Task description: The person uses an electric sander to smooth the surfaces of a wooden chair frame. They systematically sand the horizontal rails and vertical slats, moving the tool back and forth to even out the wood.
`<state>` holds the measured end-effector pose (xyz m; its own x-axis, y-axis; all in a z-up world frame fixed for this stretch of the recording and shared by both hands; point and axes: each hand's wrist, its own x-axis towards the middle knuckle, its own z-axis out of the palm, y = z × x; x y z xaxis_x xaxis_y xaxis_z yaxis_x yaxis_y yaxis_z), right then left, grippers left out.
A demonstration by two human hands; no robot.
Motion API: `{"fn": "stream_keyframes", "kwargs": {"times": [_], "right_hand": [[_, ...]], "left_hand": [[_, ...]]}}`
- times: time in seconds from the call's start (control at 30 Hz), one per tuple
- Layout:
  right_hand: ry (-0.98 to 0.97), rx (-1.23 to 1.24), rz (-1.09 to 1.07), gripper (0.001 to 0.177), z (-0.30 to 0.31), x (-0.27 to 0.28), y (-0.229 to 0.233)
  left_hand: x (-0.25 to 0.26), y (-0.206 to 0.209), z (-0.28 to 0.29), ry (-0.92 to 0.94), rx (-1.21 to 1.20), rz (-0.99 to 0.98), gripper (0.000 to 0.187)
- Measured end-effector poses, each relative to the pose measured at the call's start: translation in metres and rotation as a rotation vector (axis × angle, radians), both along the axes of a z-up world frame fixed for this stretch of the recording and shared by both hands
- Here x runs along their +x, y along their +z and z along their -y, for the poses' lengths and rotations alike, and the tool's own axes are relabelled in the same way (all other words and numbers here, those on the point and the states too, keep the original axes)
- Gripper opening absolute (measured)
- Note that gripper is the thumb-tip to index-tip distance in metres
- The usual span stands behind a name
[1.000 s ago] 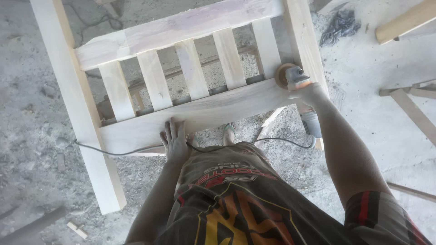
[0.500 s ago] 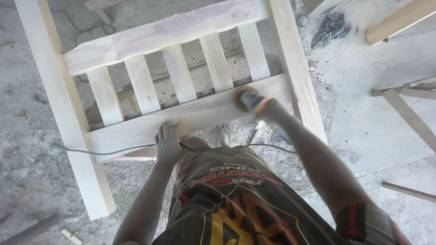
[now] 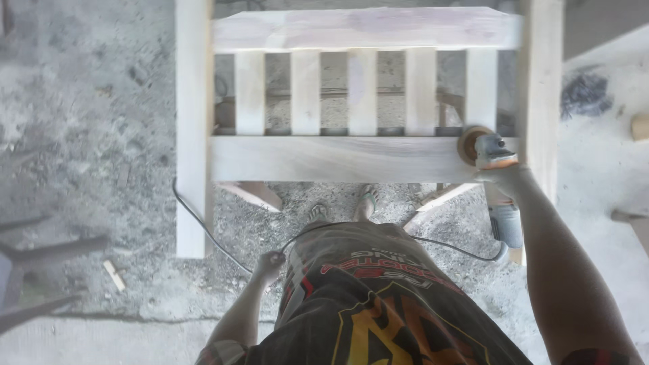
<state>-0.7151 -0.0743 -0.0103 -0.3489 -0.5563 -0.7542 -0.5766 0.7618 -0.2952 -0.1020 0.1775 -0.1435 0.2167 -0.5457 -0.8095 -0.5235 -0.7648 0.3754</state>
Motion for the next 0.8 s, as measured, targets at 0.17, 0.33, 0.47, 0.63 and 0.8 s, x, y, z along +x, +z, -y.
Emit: {"fn": "stream_keyframes", "kwargs": {"times": [0.17,0.33,0.47,0.63,0.8], "right_hand": [[0.737,0.071,-0.133,0.057,0.025,0.119,0.008],[0.616,-0.022,-0.034,0.063,0.037,0.253,0.021],[0.614,-0.061,0.051,0.068,0.037,0.351,0.030],[0.595,-0.073,0.048,0.067,0.021,0.386,0.025],[0.572,-0.033,-0.036,0.068,-0.003,0.317,0.006]], "left_hand": [[-0.007,-0.007,-0.096,0.488,-0.052,-0.448,0.020],[0.004,-0.002,-0.150,0.585,0.111,-0.359,0.023],[0.024,-0.005,-0.170,0.544,0.168,-0.236,0.026],[0.078,-0.017,-0.142,0.170,0.131,0.011,0.031],[0.070,-0.006,-0.026,-0.206,-0.265,0.130,0.033]]}}
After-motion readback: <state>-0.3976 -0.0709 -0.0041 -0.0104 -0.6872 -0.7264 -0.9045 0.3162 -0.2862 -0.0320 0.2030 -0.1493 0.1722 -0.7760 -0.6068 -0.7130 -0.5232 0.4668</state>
